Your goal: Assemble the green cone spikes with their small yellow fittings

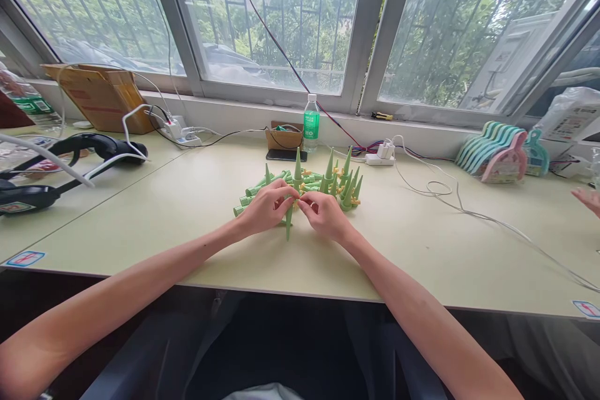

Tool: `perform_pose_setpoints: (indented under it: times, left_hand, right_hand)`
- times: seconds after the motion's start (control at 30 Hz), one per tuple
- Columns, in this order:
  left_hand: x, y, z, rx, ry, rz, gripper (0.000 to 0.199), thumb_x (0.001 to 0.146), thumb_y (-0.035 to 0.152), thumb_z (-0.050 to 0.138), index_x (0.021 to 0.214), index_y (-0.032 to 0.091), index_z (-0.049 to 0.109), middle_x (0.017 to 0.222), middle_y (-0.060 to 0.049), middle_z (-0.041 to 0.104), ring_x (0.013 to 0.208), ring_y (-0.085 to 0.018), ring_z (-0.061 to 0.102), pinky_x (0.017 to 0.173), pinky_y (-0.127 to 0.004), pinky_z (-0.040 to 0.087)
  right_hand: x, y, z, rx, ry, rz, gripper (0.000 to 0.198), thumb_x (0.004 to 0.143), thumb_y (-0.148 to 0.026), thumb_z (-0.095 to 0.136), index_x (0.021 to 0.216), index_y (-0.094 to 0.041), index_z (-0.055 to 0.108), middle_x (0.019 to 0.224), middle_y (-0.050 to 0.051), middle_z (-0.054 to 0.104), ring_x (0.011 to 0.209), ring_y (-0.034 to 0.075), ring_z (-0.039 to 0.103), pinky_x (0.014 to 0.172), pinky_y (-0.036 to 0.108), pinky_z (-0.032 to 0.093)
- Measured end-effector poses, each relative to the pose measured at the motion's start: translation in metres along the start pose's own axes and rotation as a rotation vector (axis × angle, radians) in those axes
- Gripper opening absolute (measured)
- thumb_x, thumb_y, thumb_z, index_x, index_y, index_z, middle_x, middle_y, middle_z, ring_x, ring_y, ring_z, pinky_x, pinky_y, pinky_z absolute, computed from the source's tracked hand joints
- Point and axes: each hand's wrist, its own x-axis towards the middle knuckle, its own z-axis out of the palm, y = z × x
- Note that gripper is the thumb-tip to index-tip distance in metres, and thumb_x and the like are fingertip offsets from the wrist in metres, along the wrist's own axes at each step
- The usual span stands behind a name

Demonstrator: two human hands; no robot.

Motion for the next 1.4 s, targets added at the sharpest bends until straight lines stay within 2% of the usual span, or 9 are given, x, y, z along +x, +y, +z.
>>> perform_pose_setpoints:
  times: [0.53, 0.73, 1.07, 1.4]
  left_hand:
    - [-0.0009, -0.0019, 0.0002, 0.015, 0.003, 0.011, 0.016, 0.091, 0.022, 0.056, 0.097, 0.019, 0.07, 0.092, -0.004, 0.054, 0.058, -0.009, 0.049, 0.066, -0.029, 0.051]
    - [-0.002, 0.0039, -0.0026, -0.008, -0.024, 0.021, 0.015, 0.088, 0.024, 0.058, 0.097, 0.019, 0.069, 0.095, -0.004, 0.055, 0.057, -0.008, 0.05, 0.065, -0.03, 0.052]
    - [-0.0033, 0.0002, -0.0008, -0.007, -0.07, 0.005, 0.018, 0.086, 0.029, 0.062, 0.101, 0.02, 0.067, 0.101, -0.005, 0.052, 0.057, -0.008, 0.05, 0.068, -0.031, 0.053]
    - [-0.0039, 0.0018, -0.0016, -0.025, -0.077, 0.003, 0.017, 0.084, 0.028, 0.065, 0.099, 0.019, 0.066, 0.103, -0.004, 0.052, 0.059, -0.008, 0.053, 0.07, -0.032, 0.054]
  right_hand:
    - [0.0009, -0.001, -0.0001, -0.032, 0.027, 0.019, 0.032, 0.096, -0.042, 0.049, 0.082, -0.018, 0.065, 0.067, 0.002, 0.057, 0.055, 0.014, 0.044, 0.055, 0.027, 0.036]
    - [0.0001, -0.0002, -0.0001, -0.02, 0.032, 0.022, 0.033, 0.096, -0.043, 0.049, 0.082, -0.018, 0.064, 0.068, 0.002, 0.058, 0.055, 0.013, 0.043, 0.055, 0.027, 0.036]
    - [0.0007, 0.0008, 0.0004, -0.014, 0.03, 0.023, 0.033, 0.097, -0.043, 0.049, 0.081, -0.018, 0.063, 0.065, 0.0, 0.053, 0.054, 0.012, 0.039, 0.054, 0.027, 0.034]
    - [0.0006, 0.0026, 0.0001, 0.004, 0.032, 0.024, 0.032, 0.096, -0.043, 0.05, 0.082, -0.018, 0.065, 0.067, 0.001, 0.058, 0.056, 0.013, 0.045, 0.056, 0.027, 0.036]
